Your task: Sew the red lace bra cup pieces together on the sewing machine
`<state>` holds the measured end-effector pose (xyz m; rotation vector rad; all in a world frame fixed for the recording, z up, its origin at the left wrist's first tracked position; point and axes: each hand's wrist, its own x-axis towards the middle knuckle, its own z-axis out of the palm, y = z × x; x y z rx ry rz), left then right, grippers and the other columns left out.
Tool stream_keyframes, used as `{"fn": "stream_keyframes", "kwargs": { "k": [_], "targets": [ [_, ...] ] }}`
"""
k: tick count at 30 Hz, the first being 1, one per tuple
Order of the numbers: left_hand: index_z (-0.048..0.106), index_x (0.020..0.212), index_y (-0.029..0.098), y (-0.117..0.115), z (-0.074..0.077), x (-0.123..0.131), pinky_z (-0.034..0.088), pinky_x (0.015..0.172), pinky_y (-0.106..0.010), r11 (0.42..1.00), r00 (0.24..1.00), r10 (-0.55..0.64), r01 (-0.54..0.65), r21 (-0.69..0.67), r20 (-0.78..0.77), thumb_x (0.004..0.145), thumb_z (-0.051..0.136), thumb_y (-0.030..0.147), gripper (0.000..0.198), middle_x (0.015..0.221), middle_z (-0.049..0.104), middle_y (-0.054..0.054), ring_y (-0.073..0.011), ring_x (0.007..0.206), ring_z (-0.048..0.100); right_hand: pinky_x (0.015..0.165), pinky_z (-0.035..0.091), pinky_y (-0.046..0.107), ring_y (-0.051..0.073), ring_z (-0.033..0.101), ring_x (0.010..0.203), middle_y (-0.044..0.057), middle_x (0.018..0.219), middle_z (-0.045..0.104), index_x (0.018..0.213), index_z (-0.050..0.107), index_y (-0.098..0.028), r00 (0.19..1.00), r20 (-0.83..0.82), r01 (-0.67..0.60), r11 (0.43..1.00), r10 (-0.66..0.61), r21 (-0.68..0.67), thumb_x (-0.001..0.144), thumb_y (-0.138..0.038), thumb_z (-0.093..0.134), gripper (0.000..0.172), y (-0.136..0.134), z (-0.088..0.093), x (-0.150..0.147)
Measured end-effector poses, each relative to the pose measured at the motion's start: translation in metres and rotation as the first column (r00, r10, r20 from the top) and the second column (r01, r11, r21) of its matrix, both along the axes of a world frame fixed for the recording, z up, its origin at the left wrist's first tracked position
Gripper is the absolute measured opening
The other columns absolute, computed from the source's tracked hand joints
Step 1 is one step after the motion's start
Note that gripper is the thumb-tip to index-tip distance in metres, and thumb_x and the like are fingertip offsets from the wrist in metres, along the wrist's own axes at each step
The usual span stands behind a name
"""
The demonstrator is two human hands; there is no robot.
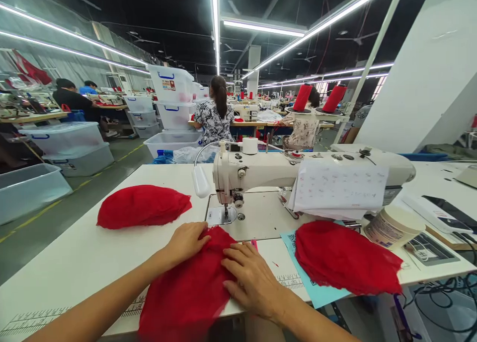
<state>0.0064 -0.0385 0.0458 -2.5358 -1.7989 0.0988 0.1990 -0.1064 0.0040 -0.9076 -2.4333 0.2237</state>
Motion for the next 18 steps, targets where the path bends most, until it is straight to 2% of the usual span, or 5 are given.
{"fn": "stream_keyframes", "kwargs": {
  "k": [3,6,11,15,18],
  "targets": [
    [0.054,0.098,0.014,0.003,0.007,-0.004,0.041,0.067,-0.032,0.996,0.998,0.048,-0.046,0.073,-0.033,0.088,0.034,0.022,0.024,0.086,0.066,-0.012,-0.026,0.083,0.062,0.093,0.035,0.041,0.025,0.045,0.109,0.01,0.117,0.055,0.106,0.056,-0.017,0.996,0.07,-0.06,0.997,0.063,-0.046,0.083,-0.026,0.051,0.026,-0.005,0.001,0.001],
    [0.053,0.099,0.013,0.007,0.018,-0.009,0.041,0.069,-0.034,0.989,0.994,0.081,-0.071,0.127,-0.074,0.089,0.032,0.02,0.024,0.084,0.066,-0.014,-0.0278,0.083,0.062,0.082,0.039,0.035,0.02,0.051,0.091,0.007,0.096,0.06,0.085,0.057,-0.017,0.989,0.069,-0.123,0.99,0.128,-0.07,0.083,-0.024,0.05,0.011,-0.009,0.003,0.005],
    [0.054,0.094,0.014,0.007,0.034,-0.012,0.041,0.063,-0.033,0.984,0.99,0.093,-0.074,0.162,-0.109,0.088,0.034,0.022,0.023,0.077,0.066,-0.013,-0.0288,0.078,0.062,0.065,0.038,0.029,0.015,0.046,0.066,0.003,0.066,0.053,0.065,0.048,-0.018,0.996,0.011,-0.084,0.996,0.084,0.017,0.087,-0.02,0.04,0.023,-0.002,0.009,0.009],
    [0.053,0.095,0.013,0.0,0.046,-0.007,0.041,0.061,-0.032,0.981,0.99,0.086,-0.066,0.181,-0.109,0.089,0.034,0.023,0.023,0.077,0.065,-0.012,-0.028,0.076,0.062,0.073,0.04,0.03,0.017,0.05,0.082,0.008,0.087,0.058,0.086,0.054,-0.016,0.988,-0.045,-0.145,0.987,0.149,0.07,0.086,-0.019,0.041,0.014,0.007,0.017,-0.01],
    [0.053,0.096,0.013,-0.007,0.054,-0.002,0.042,0.06,-0.032,0.981,0.989,0.086,-0.064,0.183,-0.117,0.089,0.035,0.024,0.023,0.076,0.065,-0.012,-0.0279,0.076,0.062,0.09,0.035,0.039,0.024,0.045,0.105,0.011,0.114,0.053,0.107,0.053,-0.016,0.98,0.033,-0.199,0.977,0.197,0.078,0.085,-0.029,0.049,0.026,0.014,0.014,-0.032]
  ]
}}
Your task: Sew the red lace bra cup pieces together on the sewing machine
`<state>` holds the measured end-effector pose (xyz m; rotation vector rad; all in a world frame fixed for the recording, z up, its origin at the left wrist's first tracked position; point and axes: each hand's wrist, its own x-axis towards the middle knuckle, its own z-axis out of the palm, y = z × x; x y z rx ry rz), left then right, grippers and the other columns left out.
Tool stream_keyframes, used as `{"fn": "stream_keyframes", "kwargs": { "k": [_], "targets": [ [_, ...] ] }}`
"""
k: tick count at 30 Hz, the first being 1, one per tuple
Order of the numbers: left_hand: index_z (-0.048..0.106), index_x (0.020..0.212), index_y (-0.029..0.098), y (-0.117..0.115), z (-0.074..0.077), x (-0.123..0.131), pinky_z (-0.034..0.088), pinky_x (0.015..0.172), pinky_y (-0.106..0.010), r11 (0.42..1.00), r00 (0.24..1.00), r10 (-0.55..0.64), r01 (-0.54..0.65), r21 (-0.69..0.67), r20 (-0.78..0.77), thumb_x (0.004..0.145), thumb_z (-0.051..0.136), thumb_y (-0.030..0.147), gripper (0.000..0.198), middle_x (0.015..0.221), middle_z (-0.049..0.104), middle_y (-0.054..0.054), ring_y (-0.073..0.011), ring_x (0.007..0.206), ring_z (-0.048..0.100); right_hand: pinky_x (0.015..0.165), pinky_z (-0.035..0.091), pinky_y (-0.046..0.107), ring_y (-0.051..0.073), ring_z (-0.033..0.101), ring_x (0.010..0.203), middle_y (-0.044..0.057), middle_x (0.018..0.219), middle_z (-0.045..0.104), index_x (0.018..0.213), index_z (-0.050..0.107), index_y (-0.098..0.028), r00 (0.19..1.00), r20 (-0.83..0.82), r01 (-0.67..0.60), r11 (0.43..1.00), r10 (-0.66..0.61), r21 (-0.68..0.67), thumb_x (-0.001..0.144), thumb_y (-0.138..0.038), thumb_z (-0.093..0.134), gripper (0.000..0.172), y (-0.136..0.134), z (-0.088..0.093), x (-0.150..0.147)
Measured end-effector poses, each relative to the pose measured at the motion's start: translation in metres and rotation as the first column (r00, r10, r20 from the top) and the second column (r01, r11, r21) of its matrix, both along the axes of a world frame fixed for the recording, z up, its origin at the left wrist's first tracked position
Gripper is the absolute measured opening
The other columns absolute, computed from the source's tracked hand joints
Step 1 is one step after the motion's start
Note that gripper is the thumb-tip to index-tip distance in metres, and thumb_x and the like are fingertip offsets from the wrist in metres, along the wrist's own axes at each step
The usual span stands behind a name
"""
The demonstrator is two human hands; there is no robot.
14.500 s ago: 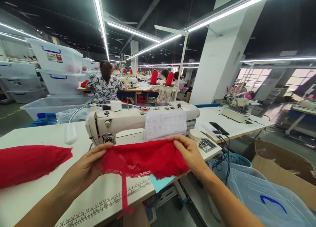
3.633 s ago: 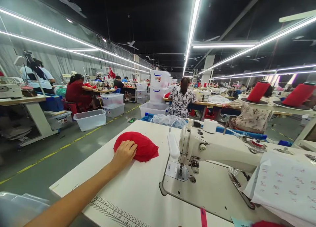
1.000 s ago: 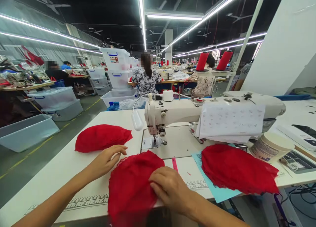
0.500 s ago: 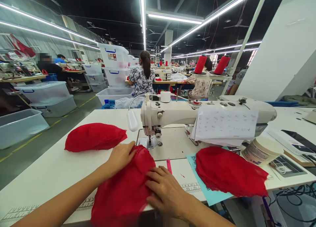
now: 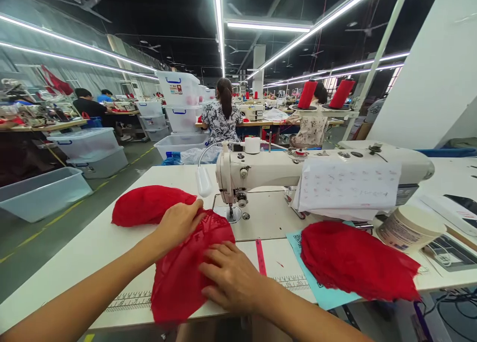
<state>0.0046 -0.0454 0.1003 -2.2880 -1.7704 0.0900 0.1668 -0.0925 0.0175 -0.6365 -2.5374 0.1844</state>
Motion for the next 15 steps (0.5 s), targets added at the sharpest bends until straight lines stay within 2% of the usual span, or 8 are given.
{"fn": "stream_keyframes", "kwargs": {
  "k": [3,6,8,10,12,15],
  "targets": [
    [0.054,0.097,0.013,-0.003,0.008,0.001,0.042,0.061,-0.032,1.0,1.0,0.002,-0.002,0.002,-0.016,0.089,0.035,0.025,0.023,0.077,0.065,-0.012,-0.0281,0.078,0.062,0.095,0.031,0.045,0.028,0.041,0.111,0.012,0.125,0.047,0.112,0.053,-0.016,0.996,0.094,0.006,0.999,-0.001,-0.053,0.081,-0.044,0.053,0.041,0.002,-0.008,-0.015],
    [0.055,0.096,0.013,0.004,0.009,-0.004,0.042,0.062,-0.033,1.0,0.999,-0.002,0.002,-0.008,-0.035,0.089,0.036,0.023,0.023,0.079,0.065,-0.013,-0.0282,0.079,0.062,0.094,0.034,0.038,0.024,0.048,0.105,0.011,0.118,0.054,0.106,0.057,-0.015,0.992,0.063,-0.091,0.976,0.105,-0.198,0.08,-0.044,0.056,0.039,-0.007,-0.009,-0.014],
    [0.056,0.093,0.013,0.013,0.004,-0.009,0.042,0.062,-0.032,0.999,0.999,-0.013,0.011,-0.035,-0.044,0.086,0.04,0.021,0.019,0.08,0.065,-0.013,-0.0276,0.079,0.062,0.088,0.039,0.028,0.018,0.053,0.096,0.007,0.105,0.06,0.104,0.058,-0.016,0.975,-0.027,-0.218,0.919,0.222,-0.328,0.083,-0.039,0.053,0.031,-0.017,-0.002,-0.007],
    [0.058,0.09,0.014,0.025,-0.005,-0.012,0.042,0.062,-0.032,0.998,0.999,-0.023,0.021,-0.063,-0.046,0.083,0.044,0.018,0.016,0.082,0.066,-0.013,-0.0273,0.079,0.062,0.08,0.042,0.022,0.014,0.056,0.087,0.005,0.094,0.063,0.101,0.059,-0.017,0.96,-0.112,-0.279,0.861,0.256,-0.426,0.088,-0.033,0.046,0.025,-0.025,0.005,0.002],
    [0.059,0.089,0.014,0.036,-0.013,-0.015,0.042,0.063,-0.032,0.997,0.999,-0.029,0.026,-0.077,-0.035,0.081,0.046,0.017,0.015,0.082,0.066,-0.013,-0.0274,0.079,0.062,0.077,0.043,0.022,0.014,0.057,0.083,0.004,0.087,0.064,0.095,0.061,-0.017,0.97,-0.172,-0.235,0.853,0.173,-0.466,0.09,-0.027,0.039,0.025,-0.024,0.01,0.01],
    [0.058,0.095,0.014,0.046,-0.02,-0.015,0.041,0.072,-0.036,0.998,0.999,-0.04,0.04,-0.048,-0.001,0.079,0.05,0.019,0.018,0.089,0.064,-0.014,-0.0286,0.086,0.059,0.069,0.044,0.024,0.014,0.057,0.075,0.004,0.08,0.064,0.085,0.062,-0.017,0.977,-0.202,-0.037,0.885,-0.066,-0.464,0.088,-0.022,0.036,0.026,-0.006,0.007,0.021]
  ]
}}
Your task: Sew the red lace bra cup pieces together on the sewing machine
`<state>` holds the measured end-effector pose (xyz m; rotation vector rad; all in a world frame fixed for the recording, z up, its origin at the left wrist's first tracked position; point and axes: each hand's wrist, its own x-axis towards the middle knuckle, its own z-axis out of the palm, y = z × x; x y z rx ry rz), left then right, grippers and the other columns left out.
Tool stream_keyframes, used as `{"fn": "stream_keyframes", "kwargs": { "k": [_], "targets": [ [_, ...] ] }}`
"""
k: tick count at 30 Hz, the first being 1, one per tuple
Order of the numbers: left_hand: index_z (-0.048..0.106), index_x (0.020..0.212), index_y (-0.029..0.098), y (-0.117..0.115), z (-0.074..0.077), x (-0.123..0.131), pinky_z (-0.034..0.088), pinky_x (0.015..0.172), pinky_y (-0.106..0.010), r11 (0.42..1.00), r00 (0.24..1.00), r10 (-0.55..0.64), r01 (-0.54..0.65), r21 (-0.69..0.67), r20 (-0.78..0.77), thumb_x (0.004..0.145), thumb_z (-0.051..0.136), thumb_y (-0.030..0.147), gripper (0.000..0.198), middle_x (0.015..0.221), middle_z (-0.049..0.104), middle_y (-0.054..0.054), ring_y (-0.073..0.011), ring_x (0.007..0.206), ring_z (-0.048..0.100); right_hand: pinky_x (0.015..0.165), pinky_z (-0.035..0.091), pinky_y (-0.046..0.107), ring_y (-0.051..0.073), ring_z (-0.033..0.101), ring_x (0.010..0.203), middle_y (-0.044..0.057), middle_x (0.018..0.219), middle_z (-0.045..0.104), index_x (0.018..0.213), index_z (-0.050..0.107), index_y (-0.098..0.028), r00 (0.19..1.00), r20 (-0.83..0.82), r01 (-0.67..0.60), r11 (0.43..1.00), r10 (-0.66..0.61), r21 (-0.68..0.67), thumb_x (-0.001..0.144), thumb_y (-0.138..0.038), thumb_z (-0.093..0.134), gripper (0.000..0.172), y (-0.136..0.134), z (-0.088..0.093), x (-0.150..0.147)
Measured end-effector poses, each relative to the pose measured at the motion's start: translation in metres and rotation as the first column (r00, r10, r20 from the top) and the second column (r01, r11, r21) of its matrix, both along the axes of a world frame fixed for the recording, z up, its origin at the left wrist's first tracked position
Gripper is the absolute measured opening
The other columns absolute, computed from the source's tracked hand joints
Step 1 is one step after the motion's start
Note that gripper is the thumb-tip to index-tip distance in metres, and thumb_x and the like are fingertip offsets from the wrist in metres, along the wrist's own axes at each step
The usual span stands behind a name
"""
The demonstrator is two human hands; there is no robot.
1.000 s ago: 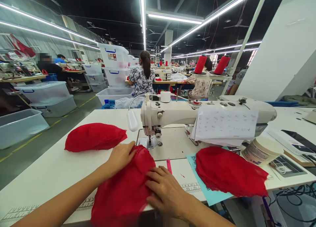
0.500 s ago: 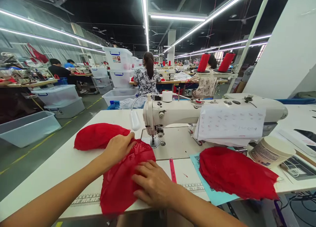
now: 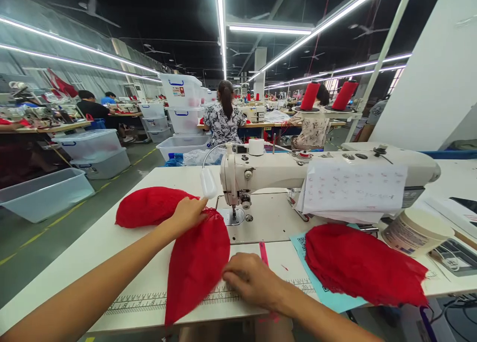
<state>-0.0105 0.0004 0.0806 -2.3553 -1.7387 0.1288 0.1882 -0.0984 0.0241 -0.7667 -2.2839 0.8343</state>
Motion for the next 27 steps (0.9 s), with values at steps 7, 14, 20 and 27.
{"fn": "stream_keyframes", "kwargs": {
  "k": [7,14,20,27],
  "targets": [
    [0.062,0.091,0.012,-0.037,-0.02,0.018,0.04,0.079,-0.036,0.994,0.99,-0.108,0.109,-0.001,0.095,0.087,0.033,0.016,0.03,0.097,0.062,-0.014,-0.0259,0.094,0.055,0.061,0.042,0.024,0.015,0.057,0.066,0.001,0.071,0.063,0.078,0.061,-0.017,0.946,0.082,0.31,0.949,-0.314,0.051,0.083,-0.012,0.04,0.023,0.056,-0.006,0.009],
    [0.035,0.132,0.006,-0.039,-0.064,0.03,0.018,0.104,-0.051,0.992,0.944,-0.013,0.053,-0.114,0.33,0.078,0.048,0.045,0.068,0.139,0.034,-0.016,-0.032,0.129,0.025,0.067,0.043,0.027,0.016,0.056,0.072,0.004,0.079,0.064,0.083,0.063,-0.016,0.933,0.124,0.317,0.935,-0.337,0.159,0.085,-0.012,0.04,0.023,0.075,-0.014,-0.001],
    [0.031,0.134,0.008,-0.011,-0.064,0.026,0.013,0.106,-0.054,0.973,0.914,-0.08,0.158,-0.168,0.398,0.064,0.057,0.055,0.088,0.141,0.029,-0.015,-0.0331,0.131,0.019,0.07,0.043,0.027,0.016,0.055,0.078,0.004,0.082,0.06,0.093,0.063,-0.019,0.926,0.137,0.298,0.905,-0.351,0.305,0.083,-0.01,0.043,0.024,0.085,-0.032,0.004],
    [0.032,0.132,0.012,0.012,-0.065,0.021,0.015,0.104,-0.057,0.945,0.882,-0.23,0.304,-0.123,0.41,0.058,0.064,0.054,0.092,0.135,0.04,-0.017,-0.0356,0.127,0.027,0.066,0.039,0.028,0.016,0.049,0.073,0.004,0.078,0.055,0.081,0.063,-0.019,0.898,0.254,0.213,0.86,-0.359,0.465,0.08,-0.008,0.047,0.02,0.086,-0.032,0.002]
  ]
}}
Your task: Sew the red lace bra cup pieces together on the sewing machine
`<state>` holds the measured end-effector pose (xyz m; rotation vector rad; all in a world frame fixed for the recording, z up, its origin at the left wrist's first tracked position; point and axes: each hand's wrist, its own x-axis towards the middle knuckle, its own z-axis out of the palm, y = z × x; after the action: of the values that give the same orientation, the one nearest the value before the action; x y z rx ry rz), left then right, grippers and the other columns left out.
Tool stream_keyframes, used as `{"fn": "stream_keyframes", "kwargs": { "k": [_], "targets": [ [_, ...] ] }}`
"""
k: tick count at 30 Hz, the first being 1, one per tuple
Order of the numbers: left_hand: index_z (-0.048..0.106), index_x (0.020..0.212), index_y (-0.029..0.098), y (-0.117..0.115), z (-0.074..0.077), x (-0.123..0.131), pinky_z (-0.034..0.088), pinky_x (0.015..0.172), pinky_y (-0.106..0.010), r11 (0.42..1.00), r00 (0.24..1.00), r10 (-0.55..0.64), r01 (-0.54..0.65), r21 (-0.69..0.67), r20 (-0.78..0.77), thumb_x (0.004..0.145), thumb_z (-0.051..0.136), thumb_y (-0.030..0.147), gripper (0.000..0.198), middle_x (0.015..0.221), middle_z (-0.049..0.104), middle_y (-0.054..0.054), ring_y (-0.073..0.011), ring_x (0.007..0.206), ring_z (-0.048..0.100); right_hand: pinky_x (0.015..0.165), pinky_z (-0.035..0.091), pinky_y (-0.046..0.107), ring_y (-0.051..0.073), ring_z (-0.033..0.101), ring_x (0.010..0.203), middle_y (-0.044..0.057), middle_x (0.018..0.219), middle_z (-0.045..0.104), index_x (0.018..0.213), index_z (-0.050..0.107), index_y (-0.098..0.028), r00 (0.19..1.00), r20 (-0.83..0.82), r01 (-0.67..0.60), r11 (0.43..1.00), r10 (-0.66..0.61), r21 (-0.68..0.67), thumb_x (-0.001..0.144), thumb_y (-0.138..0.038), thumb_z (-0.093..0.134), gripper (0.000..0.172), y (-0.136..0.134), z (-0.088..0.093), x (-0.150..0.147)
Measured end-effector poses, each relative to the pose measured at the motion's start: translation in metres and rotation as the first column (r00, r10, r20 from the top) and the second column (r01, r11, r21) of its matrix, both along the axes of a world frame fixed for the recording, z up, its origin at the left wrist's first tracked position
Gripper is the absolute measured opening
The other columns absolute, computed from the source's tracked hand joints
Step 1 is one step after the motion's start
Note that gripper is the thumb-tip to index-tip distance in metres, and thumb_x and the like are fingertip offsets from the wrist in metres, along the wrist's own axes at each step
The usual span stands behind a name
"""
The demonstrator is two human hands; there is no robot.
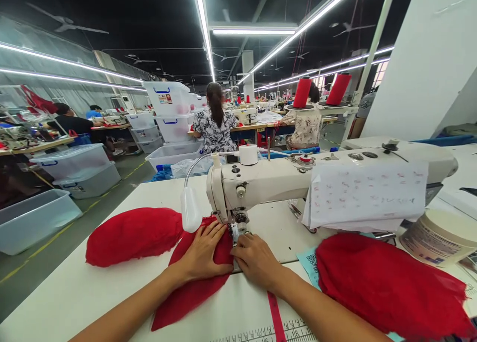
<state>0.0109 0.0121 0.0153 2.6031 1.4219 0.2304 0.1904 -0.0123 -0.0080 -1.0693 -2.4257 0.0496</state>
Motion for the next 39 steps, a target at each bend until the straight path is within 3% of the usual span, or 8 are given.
{"fn": "stream_keyframes", "kwargs": {
  "k": [5,17,31,33,35,37,39],
  "targets": [
    [0.03,0.133,0.014,0.009,-0.003,-0.004,0.013,0.103,-0.057,0.997,0.997,-0.076,0.075,0.013,0.008,0.057,0.065,0.052,0.092,0.128,0.048,-0.016,-0.0348,0.125,0.031,0.065,0.038,0.028,0.016,0.048,0.073,0.004,0.079,0.055,0.083,0.062,-0.019,1.0,-0.009,-0.005,1.0,0.005,0.02,0.082,-0.01,0.045,0.019,0.001,-0.001,0.0],
    [0.033,0.132,0.016,0.011,0.0,-0.007,0.027,0.101,-0.049,0.994,0.993,-0.102,0.104,-0.033,0.057,0.058,0.065,0.05,0.088,0.136,0.039,-0.012,-0.0322,0.128,0.025,0.063,0.036,0.028,0.016,0.047,0.07,0.004,0.075,0.052,0.084,0.062,-0.019,1.0,-0.021,-0.011,0.997,0.013,0.077,0.085,-0.011,0.041,0.022,0.0,-0.004,-0.001],
    [0.034,0.132,0.013,0.015,0.003,-0.009,0.02,0.105,-0.051,0.99,0.985,-0.142,0.144,-0.011,0.097,0.057,0.067,0.051,0.09,0.136,0.039,-0.014,-0.0326,0.13,0.022,0.062,0.036,0.029,0.018,0.047,0.072,0.006,0.076,0.054,0.092,0.063,-0.018,1.0,-0.017,0.008,0.996,-0.006,0.09,0.085,-0.011,0.04,0.025,0.002,-0.006,-0.003],
    [0.035,0.131,0.012,0.009,0.01,-0.014,0.024,0.104,-0.048,0.993,0.98,-0.118,0.12,0.001,0.161,0.064,0.064,0.048,0.082,0.136,0.039,-0.014,-0.0307,0.128,0.026,0.063,0.038,0.03,0.019,0.048,0.073,0.006,0.078,0.054,0.094,0.063,-0.018,1.0,-0.02,0.018,0.997,-0.016,0.08,0.085,-0.011,0.04,0.025,0.001,-0.006,-0.002],
    [0.041,0.127,0.013,0.001,0.019,-0.024,0.03,0.102,-0.042,0.998,0.964,-0.057,0.048,0.041,0.261,0.076,0.054,0.042,0.06,0.133,0.042,-0.013,-0.0265,0.124,0.035,0.064,0.04,0.031,0.019,0.049,0.074,0.007,0.08,0.055,0.096,0.062,-0.016,0.999,-0.047,0.025,0.998,-0.022,0.062,0.084,-0.01,0.039,0.026,0.001,-0.007,0.0],
    [0.048,0.12,0.014,-0.006,0.028,-0.038,0.034,0.099,-0.038,0.989,0.942,0.057,-0.098,0.108,0.331,0.084,0.042,0.035,0.042,0.127,0.049,-0.012,-0.0234,0.117,0.043,0.066,0.042,0.031,0.019,0.05,0.076,0.008,0.083,0.056,0.095,0.061,-0.015,0.995,-0.099,0.025,0.998,-0.02,0.049,0.084,-0.009,0.038,0.027,0.0,-0.008,0.002],
    [0.052,0.115,0.013,-0.011,0.035,-0.052,0.037,0.096,-0.038,0.956,0.935,0.199,-0.251,0.15,0.295,0.085,0.038,0.032,0.038,0.121,0.053,-0.012,-0.0237,0.112,0.048,0.067,0.043,0.031,0.019,0.052,0.078,0.009,0.087,0.057,0.094,0.061,-0.015,0.987,-0.159,0.025,0.997,-0.014,0.069,0.085,-0.009,0.037,0.026,-0.001,-0.009,0.003]
  ]
}}
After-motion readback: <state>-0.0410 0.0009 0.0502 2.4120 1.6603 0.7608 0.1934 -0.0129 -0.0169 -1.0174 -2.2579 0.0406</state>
